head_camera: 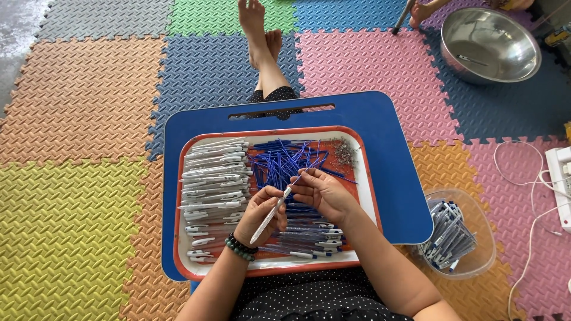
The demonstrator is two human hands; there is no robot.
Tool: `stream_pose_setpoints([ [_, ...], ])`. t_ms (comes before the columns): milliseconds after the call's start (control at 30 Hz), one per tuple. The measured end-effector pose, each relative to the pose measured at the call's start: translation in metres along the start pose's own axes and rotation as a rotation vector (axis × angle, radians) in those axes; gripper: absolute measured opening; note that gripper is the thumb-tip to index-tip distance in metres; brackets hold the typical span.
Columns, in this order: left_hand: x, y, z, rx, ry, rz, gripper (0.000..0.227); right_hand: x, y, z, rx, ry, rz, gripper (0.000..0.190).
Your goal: Assembling pens by inserting ink refills into pen bodies on a lap desk.
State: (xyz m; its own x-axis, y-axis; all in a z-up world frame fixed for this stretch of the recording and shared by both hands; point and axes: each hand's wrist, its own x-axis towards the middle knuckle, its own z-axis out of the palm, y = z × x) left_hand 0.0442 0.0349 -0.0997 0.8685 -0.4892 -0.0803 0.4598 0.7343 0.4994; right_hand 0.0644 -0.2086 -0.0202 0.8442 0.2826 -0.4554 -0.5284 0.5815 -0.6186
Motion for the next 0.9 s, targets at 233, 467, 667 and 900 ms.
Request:
stream_pose_setpoints([
  [233, 0.002, 0.006, 0.01, -0.012, 0.059, -0.029, 0.024, -0.003, 0.006, 0.013, -0.025, -0.017, 0.055, 0.009],
  [467, 0.004, 0.009, 0.004, 0.011, 0.093, -0.087, 0.029, -0.008, 0.003, 0.014, -0.084, 0.003, 0.018, 0.012],
  [667, 0.001, 0.022, 0.029, 0.033, 0.063, -0.083, 0.023, -0.014, -0.015, 0.012, -0.234, 0.091, -0.122, 0.018],
  [900, -0.027, 0.14, 0.066, 1.597, 0.302, 0.448, 0.039, -0.02, -0.07, -0.024, -0.951, 0.499, -0.727, 0.013],
])
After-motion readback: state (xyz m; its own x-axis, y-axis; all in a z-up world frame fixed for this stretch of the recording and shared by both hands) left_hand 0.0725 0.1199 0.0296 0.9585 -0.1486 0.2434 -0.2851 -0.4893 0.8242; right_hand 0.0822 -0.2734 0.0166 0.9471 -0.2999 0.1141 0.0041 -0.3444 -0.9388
